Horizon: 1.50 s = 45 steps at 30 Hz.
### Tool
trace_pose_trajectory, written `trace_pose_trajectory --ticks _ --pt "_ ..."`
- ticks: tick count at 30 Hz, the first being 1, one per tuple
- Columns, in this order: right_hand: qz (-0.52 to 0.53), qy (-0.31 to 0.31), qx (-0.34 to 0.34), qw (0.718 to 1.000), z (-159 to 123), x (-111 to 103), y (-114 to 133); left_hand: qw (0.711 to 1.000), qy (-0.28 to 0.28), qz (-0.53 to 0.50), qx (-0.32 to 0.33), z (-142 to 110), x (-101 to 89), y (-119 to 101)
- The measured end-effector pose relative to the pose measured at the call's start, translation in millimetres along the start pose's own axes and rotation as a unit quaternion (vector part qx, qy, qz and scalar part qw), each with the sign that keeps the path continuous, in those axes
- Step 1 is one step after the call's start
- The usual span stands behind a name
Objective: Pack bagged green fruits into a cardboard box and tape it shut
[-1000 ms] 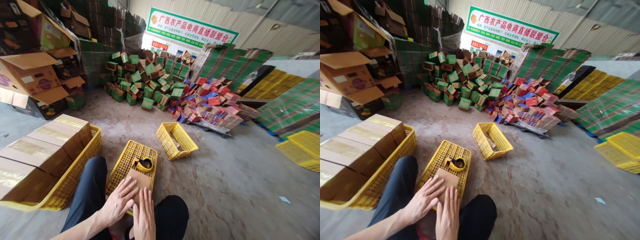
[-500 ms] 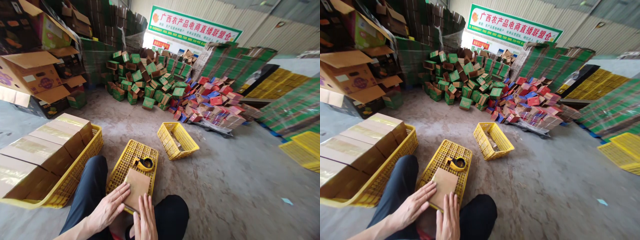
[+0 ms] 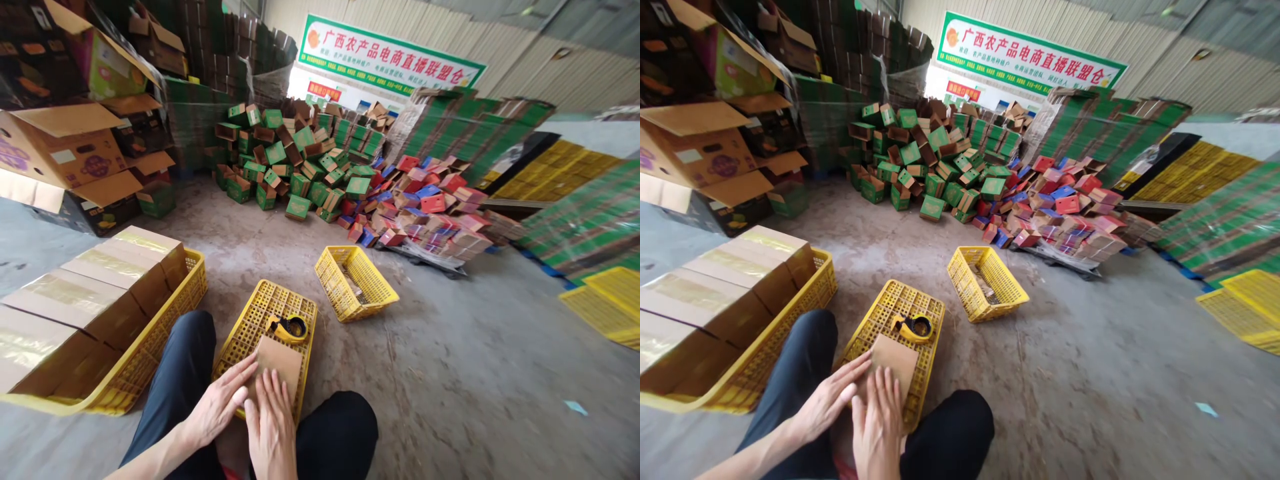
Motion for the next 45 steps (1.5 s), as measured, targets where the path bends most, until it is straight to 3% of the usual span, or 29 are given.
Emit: trace_pose_trajectory --ticks 8,14,17,25,30,34,39,45 --pt "0.046 -0.018 -0.025 0.998 38 -2 3 0.997 -0.023 -0.058 -0.046 0 4.4 14" --pt "0.039 0.045 -0.047 0.997 62 3 -20 0.999 -0.039 -0.013 -0.032 3 3.5 2" --pt "0.028 0.052 -0.036 0.998 62 3 -32 1.000 -0.019 0.016 0.002 4 6.6 -9" --pt "0.021 0.054 0.011 0.998 21 17 -57 0.987 -0.009 0.140 0.082 17 15.5 -26" --pt "0.033 0.010 0.082 0.996 -9 15 -85 0.976 -0.010 0.191 0.104 38 24.6 -35" --pt "0.064 -0.015 0.124 0.990 -31 11 -95 0.978 -0.023 0.197 0.071 40 28.0 -30" --pt "0.125 -0.034 0.167 0.977 -55 16 -80 0.981 -0.027 0.189 0.019 25 26.5 -19" --pt "0.199 0.016 0.242 0.950 -97 48 -67 0.991 -0.002 0.121 -0.056 15 22.1 -2"
Point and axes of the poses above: each hand's wrist, its own z-axis towards the middle knuckle, its own x-axis out of the palm, y = z × x, the point moved 10 cm from there along z, towards the middle knuckle, and after that the axes turned 8 degrees about -x, right-handed, at the moved point
